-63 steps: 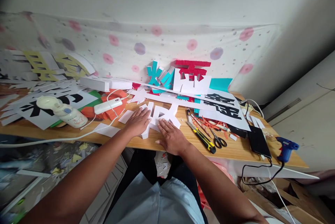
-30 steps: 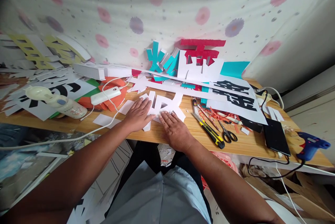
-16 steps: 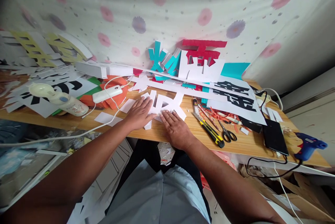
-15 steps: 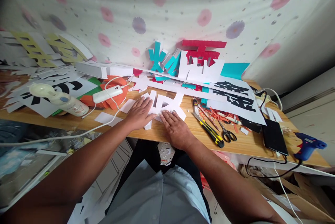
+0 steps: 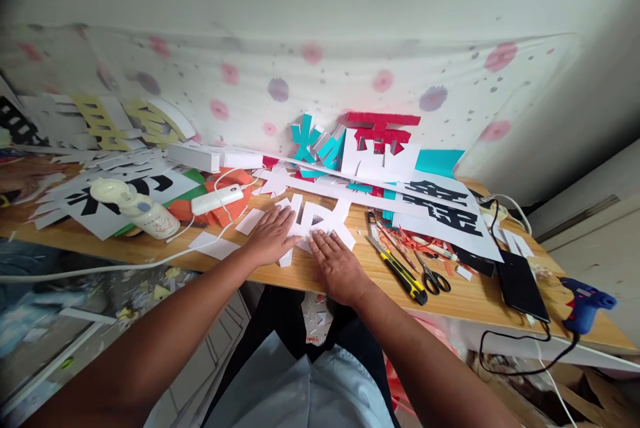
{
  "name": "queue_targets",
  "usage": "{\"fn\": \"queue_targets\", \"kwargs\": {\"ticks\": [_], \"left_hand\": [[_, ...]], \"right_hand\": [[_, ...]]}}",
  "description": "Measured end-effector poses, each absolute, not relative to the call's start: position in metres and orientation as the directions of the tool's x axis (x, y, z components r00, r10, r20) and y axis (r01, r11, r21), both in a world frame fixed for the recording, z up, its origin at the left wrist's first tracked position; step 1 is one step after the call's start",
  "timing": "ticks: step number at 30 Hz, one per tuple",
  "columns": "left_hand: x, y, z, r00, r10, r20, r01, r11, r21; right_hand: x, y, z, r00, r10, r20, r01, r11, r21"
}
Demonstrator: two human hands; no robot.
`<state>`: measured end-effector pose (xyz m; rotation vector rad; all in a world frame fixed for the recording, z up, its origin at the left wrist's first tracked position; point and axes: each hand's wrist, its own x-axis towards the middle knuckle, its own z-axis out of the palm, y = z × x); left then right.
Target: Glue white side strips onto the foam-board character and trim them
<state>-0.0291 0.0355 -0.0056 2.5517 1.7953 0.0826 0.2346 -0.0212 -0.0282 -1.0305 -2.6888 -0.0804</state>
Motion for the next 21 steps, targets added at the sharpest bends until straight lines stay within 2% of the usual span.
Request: {"fn": "queue_targets", "kwargs": {"ticks": [6,16,21], "left_hand": [[-0.042,0.040,-0.015,0.390,0.919,0.051,0.918,-0.392,0.053],[-0.062,0.025,-0.032,0.487,0.846,0.216,0.863,-0.504,0.028],[-0.062,0.024,-0.028,0.471,0.866,0.168,0.873,-0.485,0.048]], "right_hand": [[0.234,-0.020,-0.026,-0.719,0.657,0.226,0.664,0.746,-0.053],[0.234,-0.020,-0.027,-0.711,0.665,0.229,0.668,0.740,-0.077],[0.233,-0.019,-0.028,-0.714,0.668,0.212,0.672,0.738,-0.063]]}}
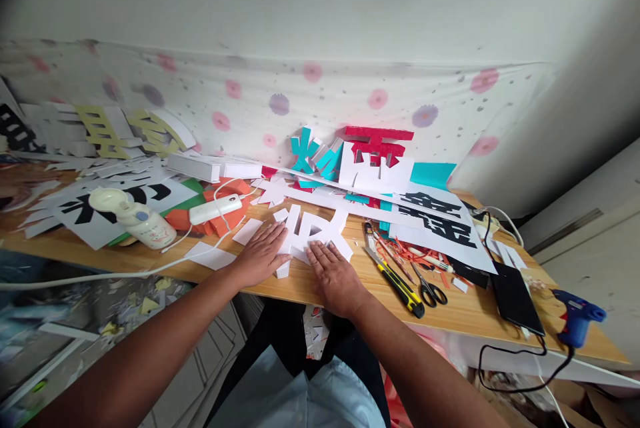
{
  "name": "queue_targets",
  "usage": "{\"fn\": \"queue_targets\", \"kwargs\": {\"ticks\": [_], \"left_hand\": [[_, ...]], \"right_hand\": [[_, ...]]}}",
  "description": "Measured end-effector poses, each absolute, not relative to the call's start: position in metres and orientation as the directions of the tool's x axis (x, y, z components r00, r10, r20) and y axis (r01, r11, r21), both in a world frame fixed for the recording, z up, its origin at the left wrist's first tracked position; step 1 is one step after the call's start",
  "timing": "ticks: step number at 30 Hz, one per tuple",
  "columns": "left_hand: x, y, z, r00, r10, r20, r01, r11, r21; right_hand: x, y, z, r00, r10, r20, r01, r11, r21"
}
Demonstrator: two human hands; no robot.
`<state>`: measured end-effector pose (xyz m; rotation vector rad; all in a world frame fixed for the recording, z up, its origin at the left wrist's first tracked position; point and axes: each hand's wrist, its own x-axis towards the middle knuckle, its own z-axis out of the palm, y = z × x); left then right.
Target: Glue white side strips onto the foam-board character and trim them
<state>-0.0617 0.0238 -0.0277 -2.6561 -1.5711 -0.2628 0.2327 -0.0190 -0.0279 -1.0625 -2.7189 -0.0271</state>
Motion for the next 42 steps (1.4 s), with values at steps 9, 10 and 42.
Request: {"fn": "queue_targets", "kwargs": {"ticks": [9,10,42], "left_hand": [[-0.061,0.013,-0.036,0.308,0.923,0.231,0.944,-0.328,0.050],[-0.061,0.013,-0.038,0.305,0.925,0.225,0.943,-0.326,0.064],[-0.045,0.035,-0.039,0.231,0.953,0.196,0.960,-0.256,0.114]], "right_hand": [[0.233,-0.020,-0.024,-0.715,0.671,0.196,0.675,0.736,-0.061],[0.233,-0.021,-0.023,-0.715,0.672,0.193,0.675,0.735,-0.062],[0.236,-0.020,-0.028,-0.724,0.655,0.216,0.656,0.751,-0.079]]}}
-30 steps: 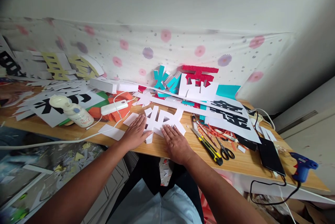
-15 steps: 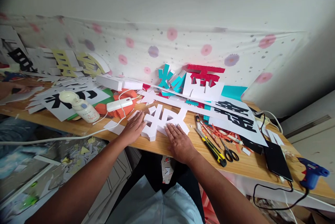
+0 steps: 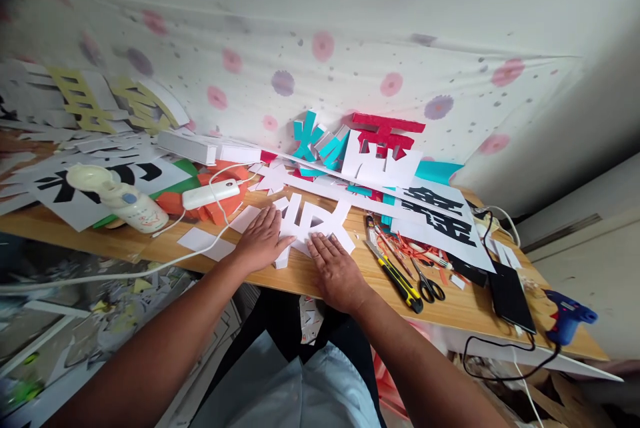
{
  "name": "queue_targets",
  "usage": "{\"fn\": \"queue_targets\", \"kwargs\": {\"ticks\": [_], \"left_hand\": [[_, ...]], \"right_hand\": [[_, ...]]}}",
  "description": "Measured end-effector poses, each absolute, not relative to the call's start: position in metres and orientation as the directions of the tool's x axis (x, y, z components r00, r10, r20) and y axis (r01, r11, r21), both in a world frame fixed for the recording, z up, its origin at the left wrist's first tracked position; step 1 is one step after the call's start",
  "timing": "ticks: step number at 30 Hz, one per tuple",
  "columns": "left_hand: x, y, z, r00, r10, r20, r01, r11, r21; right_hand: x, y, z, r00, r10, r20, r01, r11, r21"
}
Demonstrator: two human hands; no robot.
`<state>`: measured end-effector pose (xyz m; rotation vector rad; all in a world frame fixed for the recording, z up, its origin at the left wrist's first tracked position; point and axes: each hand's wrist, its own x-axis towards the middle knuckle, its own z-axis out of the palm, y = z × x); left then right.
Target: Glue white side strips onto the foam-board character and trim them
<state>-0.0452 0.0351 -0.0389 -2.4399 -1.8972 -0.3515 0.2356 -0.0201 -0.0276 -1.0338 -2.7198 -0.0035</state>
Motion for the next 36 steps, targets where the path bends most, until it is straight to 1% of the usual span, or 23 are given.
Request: {"fn": "queue_targets", "kwargs": {"ticks": [4,9,14,19,23,28,32,36], "left_hand": [[-0.044,0.035,-0.036,0.231,0.954,0.190,0.961,-0.254,0.110],[-0.042,0.034,-0.031,0.232,0.958,0.170,0.964,-0.250,0.095],[-0.043,0.034,-0.033,0.218,0.958,0.188,0.966,-0.239,0.097],[-0.043,0.035,-0.035,0.223,0.956,0.190,0.967,-0.242,0.082],[-0.042,0.035,-0.030,0.217,0.963,0.161,0.968,-0.233,0.092],[-0.040,0.034,-0.026,0.215,0.967,0.138,0.972,-0.225,0.062],[-0.040,0.035,-0.026,0.209,0.970,0.122,0.975,-0.216,0.052],[-0.040,0.035,-0.025,0.203,0.973,0.110,0.976,-0.210,0.056]], "right_hand": [[0.236,-0.019,-0.029,-0.721,0.661,0.206,0.660,0.747,-0.087],[0.238,-0.017,-0.035,-0.725,0.649,0.231,0.649,0.756,-0.086],[0.242,-0.019,-0.030,-0.738,0.634,0.232,0.637,0.768,-0.072],[0.257,-0.040,-0.026,-0.685,0.686,0.245,0.700,0.713,-0.039],[0.270,-0.052,-0.031,-0.651,0.718,0.246,0.736,0.676,-0.026],[0.272,-0.051,-0.035,-0.629,0.747,0.214,0.752,0.655,-0.076],[0.271,-0.050,-0.035,-0.627,0.746,0.225,0.744,0.659,-0.111],[0.272,-0.050,-0.035,-0.631,0.739,0.236,0.735,0.667,-0.121]]}}
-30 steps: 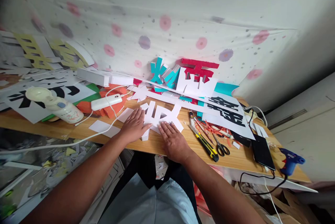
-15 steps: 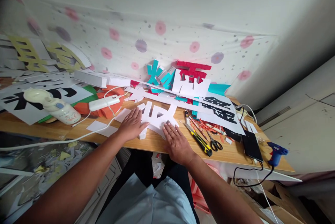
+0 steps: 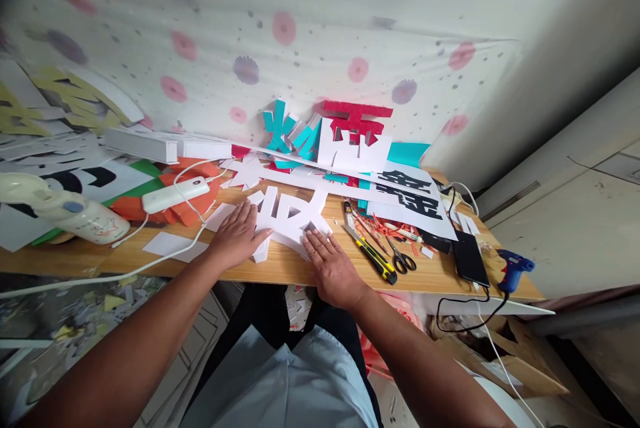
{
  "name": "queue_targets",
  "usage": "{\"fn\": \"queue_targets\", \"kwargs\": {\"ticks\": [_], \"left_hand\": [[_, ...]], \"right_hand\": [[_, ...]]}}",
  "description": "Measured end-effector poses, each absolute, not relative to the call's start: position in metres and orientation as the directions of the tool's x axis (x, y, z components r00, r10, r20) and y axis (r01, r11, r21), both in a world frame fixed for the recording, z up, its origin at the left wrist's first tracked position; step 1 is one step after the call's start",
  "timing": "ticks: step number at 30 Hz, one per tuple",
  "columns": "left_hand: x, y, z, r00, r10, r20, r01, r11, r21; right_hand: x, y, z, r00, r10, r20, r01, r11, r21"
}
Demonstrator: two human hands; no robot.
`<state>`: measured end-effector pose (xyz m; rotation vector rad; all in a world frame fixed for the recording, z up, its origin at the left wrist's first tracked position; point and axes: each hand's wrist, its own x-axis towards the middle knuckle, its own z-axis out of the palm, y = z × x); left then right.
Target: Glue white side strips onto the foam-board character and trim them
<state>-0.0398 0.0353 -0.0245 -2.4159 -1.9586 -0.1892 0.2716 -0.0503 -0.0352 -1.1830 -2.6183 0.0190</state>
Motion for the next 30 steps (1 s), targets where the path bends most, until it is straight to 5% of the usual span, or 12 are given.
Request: {"fn": "queue_targets", "kwargs": {"ticks": [10,18,30], "left_hand": [[-0.037,0.035,-0.019,0.193,0.979,0.068,0.980,-0.195,0.037],[-0.038,0.037,-0.018,0.206,0.975,0.088,0.977,-0.210,0.041],[-0.037,0.037,-0.008,0.187,0.982,0.025,0.981,-0.188,0.046]], "right_hand": [[0.286,-0.063,-0.036,-0.606,0.741,0.289,0.753,0.651,-0.093],[0.333,-0.125,-0.051,-0.400,0.775,0.490,0.791,0.561,-0.243],[0.302,-0.192,-0.092,-0.329,0.915,0.233,0.848,0.395,-0.355]]}}
